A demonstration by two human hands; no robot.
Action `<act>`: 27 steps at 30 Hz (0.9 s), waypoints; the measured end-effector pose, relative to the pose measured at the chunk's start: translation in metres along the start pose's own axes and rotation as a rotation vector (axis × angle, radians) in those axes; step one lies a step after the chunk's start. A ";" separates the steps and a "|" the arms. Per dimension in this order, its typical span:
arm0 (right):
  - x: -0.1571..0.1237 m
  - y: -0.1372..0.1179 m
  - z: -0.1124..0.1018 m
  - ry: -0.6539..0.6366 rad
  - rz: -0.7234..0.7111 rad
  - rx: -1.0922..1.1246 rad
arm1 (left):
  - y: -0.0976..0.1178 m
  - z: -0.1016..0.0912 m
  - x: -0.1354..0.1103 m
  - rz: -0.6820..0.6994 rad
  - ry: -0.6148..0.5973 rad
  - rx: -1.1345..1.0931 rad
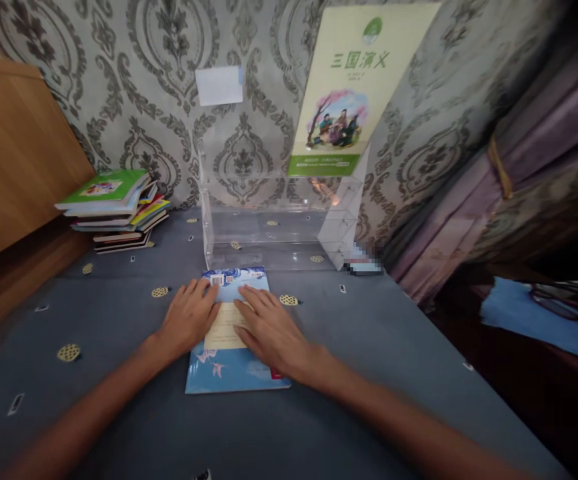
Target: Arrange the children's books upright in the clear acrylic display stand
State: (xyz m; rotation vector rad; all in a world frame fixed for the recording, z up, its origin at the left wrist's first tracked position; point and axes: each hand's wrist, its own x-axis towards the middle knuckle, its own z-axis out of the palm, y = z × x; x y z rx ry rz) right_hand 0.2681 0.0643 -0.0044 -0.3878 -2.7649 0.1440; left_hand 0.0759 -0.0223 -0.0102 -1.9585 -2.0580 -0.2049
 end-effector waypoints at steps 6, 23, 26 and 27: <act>0.073 0.010 0.029 -0.045 0.021 0.034 | -0.014 0.030 0.020 -0.074 0.090 -0.161; 0.020 0.069 0.025 -0.028 0.252 0.075 | -0.015 0.030 0.018 -0.096 0.076 -0.190; 0.018 0.069 0.027 -0.029 0.260 0.097 | -0.015 0.027 0.018 -0.097 0.060 -0.208; 0.015 0.070 0.028 -0.024 0.257 0.110 | -0.015 0.026 0.018 -0.099 0.048 -0.213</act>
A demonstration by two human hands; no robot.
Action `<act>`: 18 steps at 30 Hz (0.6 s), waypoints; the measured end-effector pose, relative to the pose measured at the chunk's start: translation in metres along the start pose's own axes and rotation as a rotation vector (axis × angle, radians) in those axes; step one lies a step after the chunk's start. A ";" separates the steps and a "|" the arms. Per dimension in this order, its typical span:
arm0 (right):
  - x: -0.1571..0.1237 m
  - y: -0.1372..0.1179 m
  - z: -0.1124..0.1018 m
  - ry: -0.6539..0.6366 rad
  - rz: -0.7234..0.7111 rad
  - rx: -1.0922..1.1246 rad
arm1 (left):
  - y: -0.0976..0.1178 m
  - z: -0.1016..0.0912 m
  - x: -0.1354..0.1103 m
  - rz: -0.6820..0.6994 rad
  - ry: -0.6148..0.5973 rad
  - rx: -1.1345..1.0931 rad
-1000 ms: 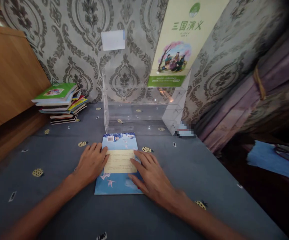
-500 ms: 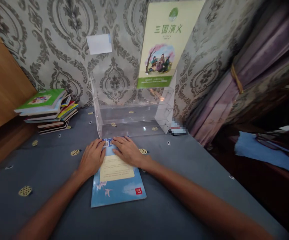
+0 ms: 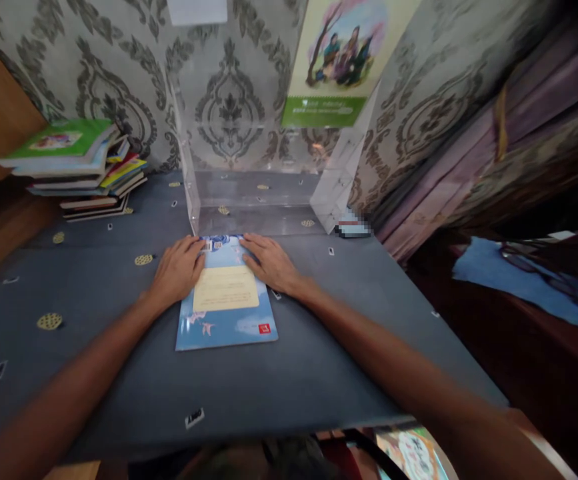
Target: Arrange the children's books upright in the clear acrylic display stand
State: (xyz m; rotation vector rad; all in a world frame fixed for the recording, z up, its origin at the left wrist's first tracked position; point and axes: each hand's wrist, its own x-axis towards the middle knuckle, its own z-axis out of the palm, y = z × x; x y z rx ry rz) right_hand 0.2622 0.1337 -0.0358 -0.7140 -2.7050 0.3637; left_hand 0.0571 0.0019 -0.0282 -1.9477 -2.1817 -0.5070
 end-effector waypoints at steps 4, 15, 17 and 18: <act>-0.019 0.002 0.000 0.005 -0.041 0.072 | -0.001 -0.001 0.001 -0.019 -0.038 -0.021; -0.113 -0.040 -0.014 0.032 -0.145 0.196 | -0.003 -0.001 0.000 -0.027 -0.047 -0.020; -0.133 -0.049 -0.017 0.029 -0.149 0.193 | -0.002 -0.002 0.000 -0.022 -0.045 -0.016; -0.142 -0.054 -0.018 0.028 -0.160 0.187 | -0.002 -0.002 0.000 -0.018 -0.043 -0.013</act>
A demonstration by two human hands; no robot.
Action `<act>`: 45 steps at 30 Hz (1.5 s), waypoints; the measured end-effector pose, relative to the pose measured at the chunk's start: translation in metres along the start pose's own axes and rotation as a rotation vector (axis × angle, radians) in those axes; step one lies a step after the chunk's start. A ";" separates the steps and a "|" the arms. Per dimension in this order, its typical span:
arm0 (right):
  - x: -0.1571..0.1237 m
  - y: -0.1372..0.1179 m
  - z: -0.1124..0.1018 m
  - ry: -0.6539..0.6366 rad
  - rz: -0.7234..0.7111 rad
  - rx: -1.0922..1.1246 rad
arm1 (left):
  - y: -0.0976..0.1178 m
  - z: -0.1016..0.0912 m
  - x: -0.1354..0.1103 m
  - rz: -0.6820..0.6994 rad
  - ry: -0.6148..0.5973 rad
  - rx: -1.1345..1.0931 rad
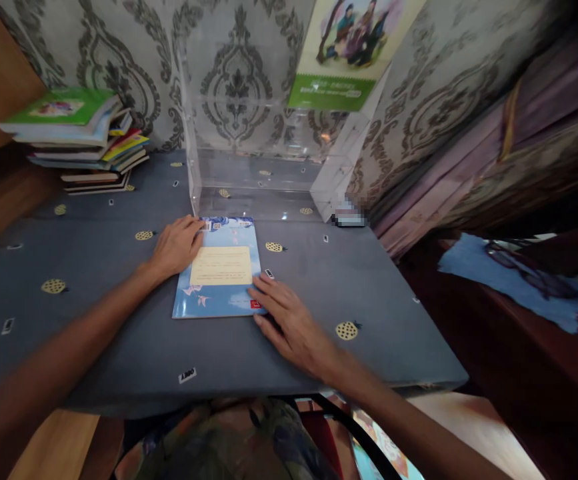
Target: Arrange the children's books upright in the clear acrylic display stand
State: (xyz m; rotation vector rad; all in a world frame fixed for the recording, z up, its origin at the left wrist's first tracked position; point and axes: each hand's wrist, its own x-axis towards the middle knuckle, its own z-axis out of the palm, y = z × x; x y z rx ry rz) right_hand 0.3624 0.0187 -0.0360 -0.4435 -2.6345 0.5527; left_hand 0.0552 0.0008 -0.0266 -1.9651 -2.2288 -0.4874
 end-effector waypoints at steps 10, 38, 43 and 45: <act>-0.017 -0.071 0.007 -0.147 -0.017 -0.122 | -0.018 -0.002 -0.001 0.148 -0.035 -0.078; 0.093 0.050 0.011 0.341 0.367 0.794 | 0.089 -0.022 -0.037 0.306 -0.061 0.291; 0.090 0.043 0.006 0.311 0.382 0.719 | 0.086 -0.019 -0.037 0.324 -0.034 0.247; 0.090 0.043 0.005 0.311 0.383 0.716 | 0.086 -0.021 -0.036 0.319 -0.039 0.241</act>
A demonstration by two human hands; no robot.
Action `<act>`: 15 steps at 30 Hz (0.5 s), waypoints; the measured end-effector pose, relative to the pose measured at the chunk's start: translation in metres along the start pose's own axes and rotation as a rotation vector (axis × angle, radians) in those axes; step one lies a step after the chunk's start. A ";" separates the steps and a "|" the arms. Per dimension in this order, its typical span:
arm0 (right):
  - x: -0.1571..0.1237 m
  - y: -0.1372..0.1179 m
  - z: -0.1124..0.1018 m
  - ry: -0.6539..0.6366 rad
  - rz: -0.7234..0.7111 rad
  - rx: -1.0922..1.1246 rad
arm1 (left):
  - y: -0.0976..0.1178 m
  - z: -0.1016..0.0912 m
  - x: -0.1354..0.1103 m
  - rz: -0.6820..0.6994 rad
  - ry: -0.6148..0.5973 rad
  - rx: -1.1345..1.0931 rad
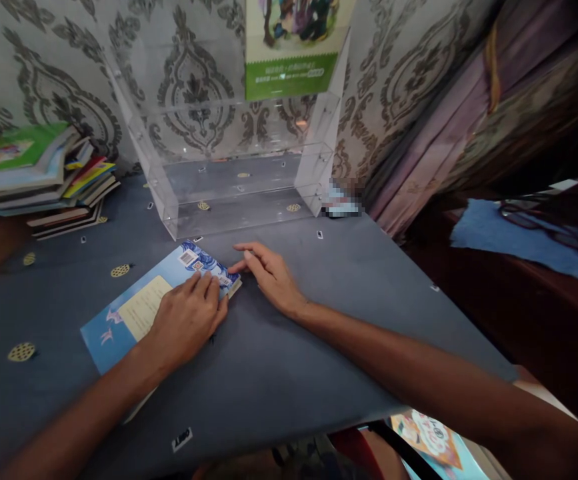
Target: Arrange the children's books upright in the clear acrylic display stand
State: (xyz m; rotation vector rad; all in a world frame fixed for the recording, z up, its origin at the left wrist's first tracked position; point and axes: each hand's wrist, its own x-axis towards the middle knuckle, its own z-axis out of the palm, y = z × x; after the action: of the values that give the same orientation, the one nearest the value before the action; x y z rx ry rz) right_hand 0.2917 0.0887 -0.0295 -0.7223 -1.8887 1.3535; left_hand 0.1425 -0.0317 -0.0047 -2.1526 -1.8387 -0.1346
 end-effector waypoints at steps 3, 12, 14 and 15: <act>0.000 0.001 0.000 0.002 -0.015 0.003 | -0.001 -0.003 0.002 -0.010 -0.018 -0.024; -0.003 -0.001 -0.001 0.002 -0.071 -0.012 | -0.001 -0.007 0.003 0.019 -0.017 0.022; -0.003 -0.001 -0.001 0.002 -0.078 -0.023 | -0.001 -0.007 0.003 0.013 -0.027 0.016; -0.003 -0.002 -0.001 0.004 -0.084 -0.030 | -0.001 -0.007 0.003 0.010 -0.029 0.016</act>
State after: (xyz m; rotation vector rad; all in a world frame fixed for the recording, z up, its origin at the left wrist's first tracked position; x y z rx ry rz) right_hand 0.2942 0.0871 -0.0283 -0.6525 -1.9179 1.2726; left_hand 0.1433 -0.0311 0.0024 -2.1640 -1.8384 -0.0869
